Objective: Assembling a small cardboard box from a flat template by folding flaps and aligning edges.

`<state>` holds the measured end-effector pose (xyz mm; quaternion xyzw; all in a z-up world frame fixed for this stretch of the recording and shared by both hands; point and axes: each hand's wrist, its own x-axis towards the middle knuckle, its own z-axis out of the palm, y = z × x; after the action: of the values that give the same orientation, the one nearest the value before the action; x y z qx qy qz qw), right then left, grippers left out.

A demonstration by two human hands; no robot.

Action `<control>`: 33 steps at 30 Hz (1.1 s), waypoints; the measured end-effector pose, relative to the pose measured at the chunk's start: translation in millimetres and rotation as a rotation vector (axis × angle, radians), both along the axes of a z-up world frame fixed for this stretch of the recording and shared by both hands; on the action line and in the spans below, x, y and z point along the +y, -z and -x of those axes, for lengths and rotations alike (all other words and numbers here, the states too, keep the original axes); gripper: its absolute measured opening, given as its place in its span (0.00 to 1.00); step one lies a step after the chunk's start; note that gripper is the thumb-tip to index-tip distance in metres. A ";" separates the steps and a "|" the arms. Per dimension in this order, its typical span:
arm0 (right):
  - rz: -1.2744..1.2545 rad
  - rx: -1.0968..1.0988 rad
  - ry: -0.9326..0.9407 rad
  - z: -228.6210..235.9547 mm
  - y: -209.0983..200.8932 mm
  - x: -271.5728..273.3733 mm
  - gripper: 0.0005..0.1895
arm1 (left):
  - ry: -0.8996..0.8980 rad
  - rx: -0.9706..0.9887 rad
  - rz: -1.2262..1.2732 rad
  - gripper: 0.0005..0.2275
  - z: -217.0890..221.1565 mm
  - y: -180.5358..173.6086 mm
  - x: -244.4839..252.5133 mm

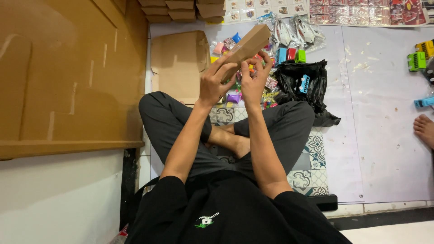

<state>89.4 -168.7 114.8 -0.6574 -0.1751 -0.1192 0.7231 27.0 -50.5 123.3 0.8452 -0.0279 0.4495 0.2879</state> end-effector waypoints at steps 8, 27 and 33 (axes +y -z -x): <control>0.065 -0.051 0.107 11.0 -22.9 5.3 0.06 | -0.020 -0.122 -0.040 0.11 3.1 -13.7 -5.7; -0.246 0.212 -0.176 31.5 -48.5 2.2 0.09 | -0.101 -0.233 0.064 0.13 13.5 -10.3 -4.1; -0.212 0.208 -0.005 15.9 -3.7 20.5 0.12 | -0.100 -0.222 -0.011 0.11 21.9 -13.9 -10.9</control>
<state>73.5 -148.2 118.6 -0.5857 -0.0872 -0.0664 0.8031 5.1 -61.4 137.2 0.7920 -0.0201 0.5540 0.2556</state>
